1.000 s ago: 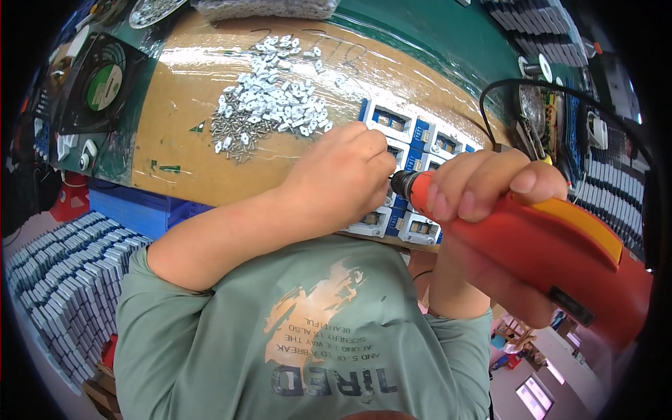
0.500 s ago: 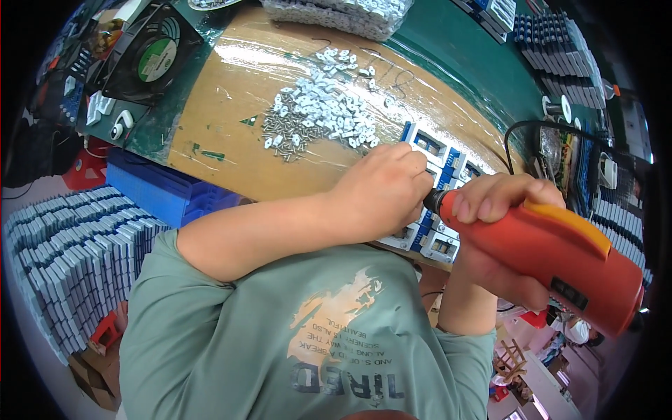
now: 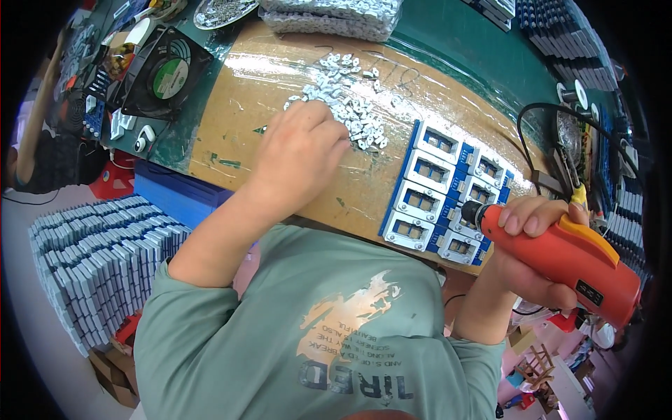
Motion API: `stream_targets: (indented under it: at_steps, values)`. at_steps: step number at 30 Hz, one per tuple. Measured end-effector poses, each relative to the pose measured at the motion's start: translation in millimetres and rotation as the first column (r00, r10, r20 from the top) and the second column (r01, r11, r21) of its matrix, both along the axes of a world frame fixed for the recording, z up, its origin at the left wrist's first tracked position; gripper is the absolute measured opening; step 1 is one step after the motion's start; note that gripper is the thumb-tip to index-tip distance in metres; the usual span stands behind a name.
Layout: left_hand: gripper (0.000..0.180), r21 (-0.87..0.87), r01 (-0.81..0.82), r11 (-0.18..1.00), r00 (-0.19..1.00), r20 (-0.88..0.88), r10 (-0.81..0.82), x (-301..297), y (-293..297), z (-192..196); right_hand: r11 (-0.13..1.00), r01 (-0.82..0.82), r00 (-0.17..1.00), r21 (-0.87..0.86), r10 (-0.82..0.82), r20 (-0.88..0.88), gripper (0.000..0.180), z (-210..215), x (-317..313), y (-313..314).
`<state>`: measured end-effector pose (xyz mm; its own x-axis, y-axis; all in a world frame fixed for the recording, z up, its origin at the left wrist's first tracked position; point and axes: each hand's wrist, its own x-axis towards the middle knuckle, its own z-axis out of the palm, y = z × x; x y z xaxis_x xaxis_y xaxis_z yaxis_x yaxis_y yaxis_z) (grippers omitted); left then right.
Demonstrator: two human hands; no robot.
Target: Assembling electronic components into blue circuit board housings and securing them with a power screwdriver.
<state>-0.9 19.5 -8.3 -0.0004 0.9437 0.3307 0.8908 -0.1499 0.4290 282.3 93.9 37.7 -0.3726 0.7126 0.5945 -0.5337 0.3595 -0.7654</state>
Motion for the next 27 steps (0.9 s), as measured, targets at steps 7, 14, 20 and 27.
stream_targets:
  at_steps: [7,14,20,27]
  values:
    - [0.008,-0.076,0.101,0.992,0.995,0.011,-0.101,9.5,-4.0,7.2,0.996,-0.067,0.998,-0.059,0.067,-0.001,0.106,-4.2,2.7,1.1]
    - [0.004,-0.074,-0.019,0.997,0.997,0.077,0.025,5.9,1.8,0.7,0.986,-0.125,0.992,-0.107,0.124,-0.015,0.108,-4.8,4.4,0.8]
    - [0.004,-0.083,-0.028,0.996,0.998,0.062,0.033,12.1,5.9,1.6,0.999,0.034,0.997,-0.042,-0.031,0.073,0.102,-6.9,-0.7,-1.8]
    - [0.007,-0.036,0.038,0.999,0.988,0.149,-0.032,8.7,-0.1,4.4,0.999,-0.004,0.996,-0.038,0.007,0.087,0.103,-5.7,3.1,3.0]
